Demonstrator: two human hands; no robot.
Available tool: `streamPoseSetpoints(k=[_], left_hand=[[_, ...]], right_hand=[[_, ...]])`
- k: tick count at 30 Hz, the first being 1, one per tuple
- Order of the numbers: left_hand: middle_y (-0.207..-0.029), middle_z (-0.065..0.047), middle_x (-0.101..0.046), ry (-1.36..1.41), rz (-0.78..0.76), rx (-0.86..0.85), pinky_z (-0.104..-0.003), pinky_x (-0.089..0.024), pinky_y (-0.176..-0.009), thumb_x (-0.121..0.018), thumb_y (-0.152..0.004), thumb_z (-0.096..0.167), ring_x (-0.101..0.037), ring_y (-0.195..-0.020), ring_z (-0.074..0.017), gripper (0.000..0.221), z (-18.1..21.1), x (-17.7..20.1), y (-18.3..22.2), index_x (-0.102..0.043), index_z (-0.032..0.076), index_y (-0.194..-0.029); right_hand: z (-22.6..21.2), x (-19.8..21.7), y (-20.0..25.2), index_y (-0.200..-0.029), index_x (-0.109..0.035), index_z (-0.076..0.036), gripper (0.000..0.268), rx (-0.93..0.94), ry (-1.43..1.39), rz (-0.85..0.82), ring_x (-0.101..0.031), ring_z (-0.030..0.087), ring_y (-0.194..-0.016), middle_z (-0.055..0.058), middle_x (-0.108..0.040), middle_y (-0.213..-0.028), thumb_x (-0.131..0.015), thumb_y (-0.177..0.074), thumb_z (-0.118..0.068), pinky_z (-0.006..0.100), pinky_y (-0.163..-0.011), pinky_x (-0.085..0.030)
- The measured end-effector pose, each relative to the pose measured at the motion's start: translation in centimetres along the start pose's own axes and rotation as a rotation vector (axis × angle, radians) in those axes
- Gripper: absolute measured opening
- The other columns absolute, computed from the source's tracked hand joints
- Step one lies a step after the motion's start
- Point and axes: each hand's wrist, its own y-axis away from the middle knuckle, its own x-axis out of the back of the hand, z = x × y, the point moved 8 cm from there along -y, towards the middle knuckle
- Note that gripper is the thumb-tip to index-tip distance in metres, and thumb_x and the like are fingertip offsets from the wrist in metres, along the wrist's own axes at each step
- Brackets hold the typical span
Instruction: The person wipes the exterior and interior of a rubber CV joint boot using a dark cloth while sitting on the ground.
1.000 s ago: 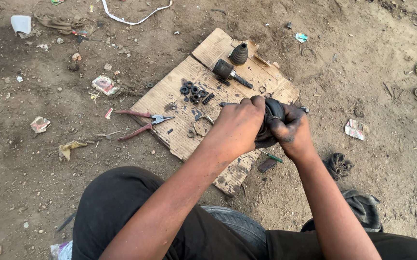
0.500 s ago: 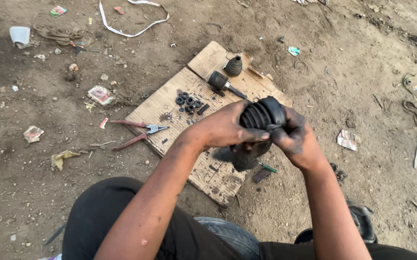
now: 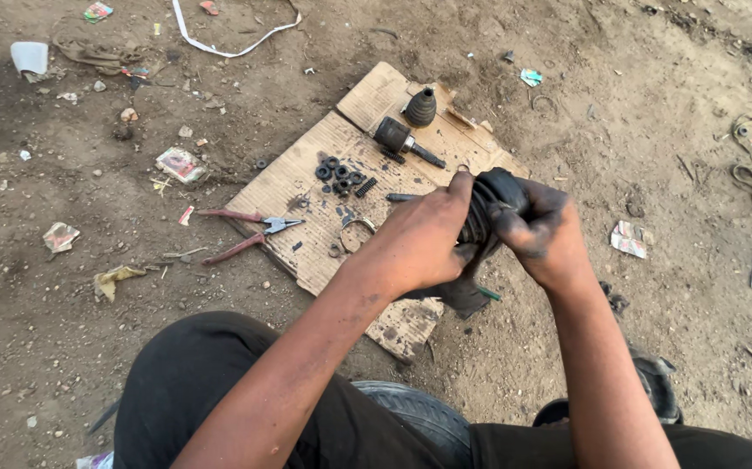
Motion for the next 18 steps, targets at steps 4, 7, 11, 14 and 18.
streamPoseSetpoints(k=[4,7,11,14,18], left_hand=[[-0.107,-0.026,-0.067,-0.141,0.01,0.009,-0.04,-0.062,-0.079,-0.075,-0.072,0.004,-0.073,-0.093,-0.0357,0.087,-0.4,-1.1,-0.7,-0.032,-0.013,-0.146],[-0.108,-0.024,-0.066,-0.171,0.041,0.053,-0.039,-0.064,-0.075,-0.076,-0.07,0.003,-0.073,-0.091,-0.0343,0.087,-1.8,-1.0,-1.3,-0.034,-0.012,-0.144],[-0.109,-0.028,-0.064,-0.101,0.175,0.025,-0.044,-0.06,-0.078,-0.084,-0.069,0.011,-0.07,-0.092,-0.0394,0.09,-2.2,-0.1,-1.5,-0.035,-0.013,-0.14],[-0.111,-0.024,-0.066,-0.081,0.037,0.147,-0.041,-0.061,-0.078,-0.078,-0.073,0.008,-0.072,-0.094,-0.0356,0.089,-3.2,-1.4,-2.2,-0.033,-0.008,-0.147],[-0.119,-0.027,-0.061,-0.094,0.066,0.126,-0.042,-0.061,-0.079,-0.084,-0.072,0.017,-0.07,-0.094,-0.0373,0.098,-2.8,-1.8,-2.5,-0.027,-0.01,-0.148]], right_hand=[[-0.2,-1.0,-0.3,-0.112,-0.071,0.003,0.033,-0.061,-0.018,0.03,-0.056,0.007,-0.072,-0.004,-0.065,-0.081,-0.068,-0.088,-0.02,0.024,-0.064,-0.048],[-1.3,-1.7,-0.4,-0.116,-0.067,-0.002,0.029,-0.041,0.002,0.129,-0.056,0.011,-0.072,0.001,-0.067,-0.084,-0.073,-0.091,-0.016,0.029,-0.062,-0.045],[-5.6,-0.5,0.3,-0.114,-0.057,-0.004,0.036,0.273,0.28,0.292,-0.067,0.021,-0.086,0.006,-0.065,-0.108,-0.079,-0.088,-0.016,0.032,-0.067,-0.055],[-7.0,-0.7,1.0,-0.11,-0.06,-0.006,0.026,0.418,0.552,0.311,-0.068,0.031,-0.089,0.013,-0.066,-0.11,-0.079,-0.094,-0.014,0.038,-0.075,-0.055],[-5.0,0.8,0.7,-0.108,-0.063,-0.008,0.009,0.287,0.769,0.363,-0.068,0.032,-0.082,0.014,-0.07,-0.105,-0.069,-0.101,-0.009,0.041,-0.069,-0.055]])
